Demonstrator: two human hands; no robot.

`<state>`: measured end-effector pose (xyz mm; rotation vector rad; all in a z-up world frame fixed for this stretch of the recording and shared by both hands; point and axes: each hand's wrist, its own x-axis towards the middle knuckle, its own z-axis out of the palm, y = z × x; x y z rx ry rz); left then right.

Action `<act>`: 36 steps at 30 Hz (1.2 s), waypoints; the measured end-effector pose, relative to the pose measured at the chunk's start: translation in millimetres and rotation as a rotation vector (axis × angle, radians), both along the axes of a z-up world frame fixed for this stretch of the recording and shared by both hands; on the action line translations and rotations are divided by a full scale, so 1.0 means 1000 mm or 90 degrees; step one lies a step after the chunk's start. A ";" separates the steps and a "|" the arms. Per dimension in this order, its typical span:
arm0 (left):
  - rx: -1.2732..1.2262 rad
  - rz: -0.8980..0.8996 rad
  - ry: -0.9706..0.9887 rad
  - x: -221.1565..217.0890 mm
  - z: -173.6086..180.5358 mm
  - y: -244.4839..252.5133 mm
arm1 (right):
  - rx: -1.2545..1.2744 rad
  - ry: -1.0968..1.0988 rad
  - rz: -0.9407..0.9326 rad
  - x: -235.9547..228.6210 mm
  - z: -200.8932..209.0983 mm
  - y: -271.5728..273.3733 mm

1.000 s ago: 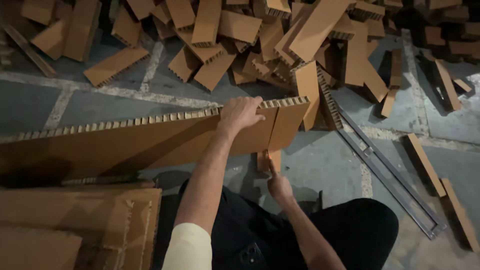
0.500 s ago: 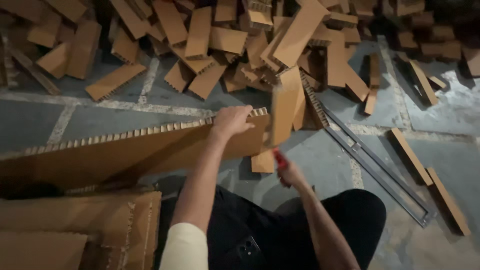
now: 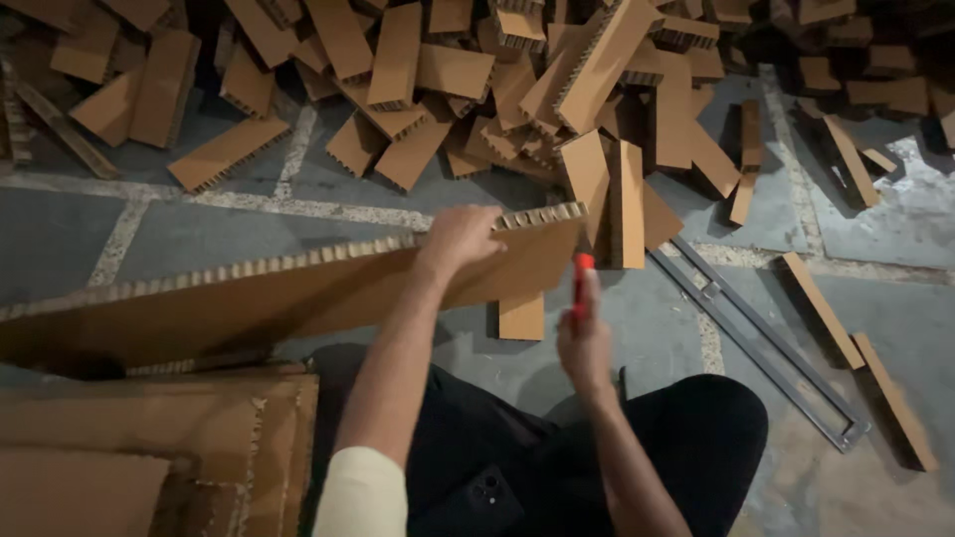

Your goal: The person sits on a tiled floor and uses a red utility knife to cut a large corrugated cardboard sheet into smaller rectangular strips. They repeatedly score the cardboard, snap off the cut sections, and toss them onto a growing pile. A metal square tool is visible nearby but not used during the cutting.

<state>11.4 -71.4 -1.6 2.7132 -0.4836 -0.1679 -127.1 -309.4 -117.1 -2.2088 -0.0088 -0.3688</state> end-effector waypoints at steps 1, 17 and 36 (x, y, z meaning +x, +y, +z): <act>0.011 -0.001 -0.030 -0.002 0.001 -0.004 | -0.057 0.001 0.011 0.002 0.006 0.008; -0.028 0.004 -0.043 0.016 0.004 0.001 | -0.159 0.027 0.064 0.024 0.047 0.053; 0.013 -0.004 -0.045 0.029 -0.005 0.001 | -0.183 -0.005 0.080 0.055 0.051 0.058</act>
